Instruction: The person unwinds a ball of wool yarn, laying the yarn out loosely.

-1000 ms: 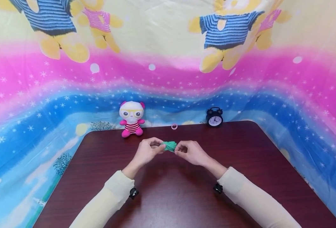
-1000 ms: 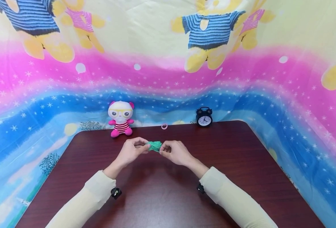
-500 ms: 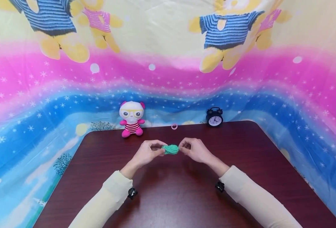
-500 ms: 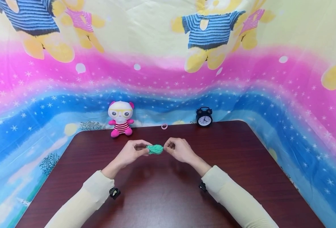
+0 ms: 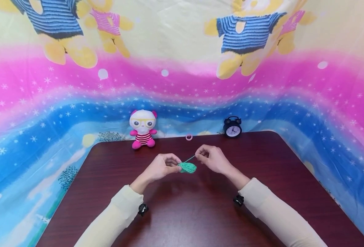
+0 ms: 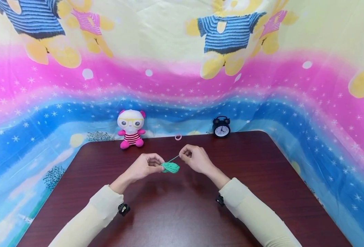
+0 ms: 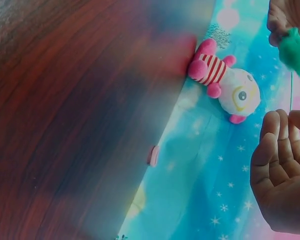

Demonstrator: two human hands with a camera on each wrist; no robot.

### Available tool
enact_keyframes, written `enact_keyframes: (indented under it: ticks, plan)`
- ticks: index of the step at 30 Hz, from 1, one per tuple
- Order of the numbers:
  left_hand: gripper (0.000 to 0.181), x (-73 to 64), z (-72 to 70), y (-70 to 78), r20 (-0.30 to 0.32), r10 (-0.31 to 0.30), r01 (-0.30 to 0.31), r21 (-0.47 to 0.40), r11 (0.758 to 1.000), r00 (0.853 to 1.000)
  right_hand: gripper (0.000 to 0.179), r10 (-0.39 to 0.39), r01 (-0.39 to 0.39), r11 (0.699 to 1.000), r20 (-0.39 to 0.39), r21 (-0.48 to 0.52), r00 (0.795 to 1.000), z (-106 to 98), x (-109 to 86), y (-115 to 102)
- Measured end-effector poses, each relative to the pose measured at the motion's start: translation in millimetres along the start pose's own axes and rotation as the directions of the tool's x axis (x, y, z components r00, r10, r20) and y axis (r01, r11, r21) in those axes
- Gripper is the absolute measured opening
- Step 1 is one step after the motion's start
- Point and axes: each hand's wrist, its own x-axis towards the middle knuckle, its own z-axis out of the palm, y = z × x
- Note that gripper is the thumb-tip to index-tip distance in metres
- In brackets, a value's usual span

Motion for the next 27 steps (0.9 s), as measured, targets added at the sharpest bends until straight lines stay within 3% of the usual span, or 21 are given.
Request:
enact_keyframes:
  ticks: [8,16,27]
  plan:
    - [0.042,0.0,-1.9,-5.2,0.029,0.008,-0.008,0.005,1.000,1.000,0.005,-0.010,0.011,1.000,-0.045,0.012,0.999,-6,2.1,0]
    - [0.028,-0.8,-2.3,-7.9,0.023,0.028,-0.028,0.004,1.000,0.999,0.006,-0.002,0.005,0.999,-0.077,0.038,0.997,-13,2.4,-1]
    - [0.017,-2.4,-4.0,-7.8,-0.005,0.003,-0.003,-0.038,0.999,1.000,0.010,0.031,-0.026,0.999,-0.101,0.047,0.994,-23,1.4,0]
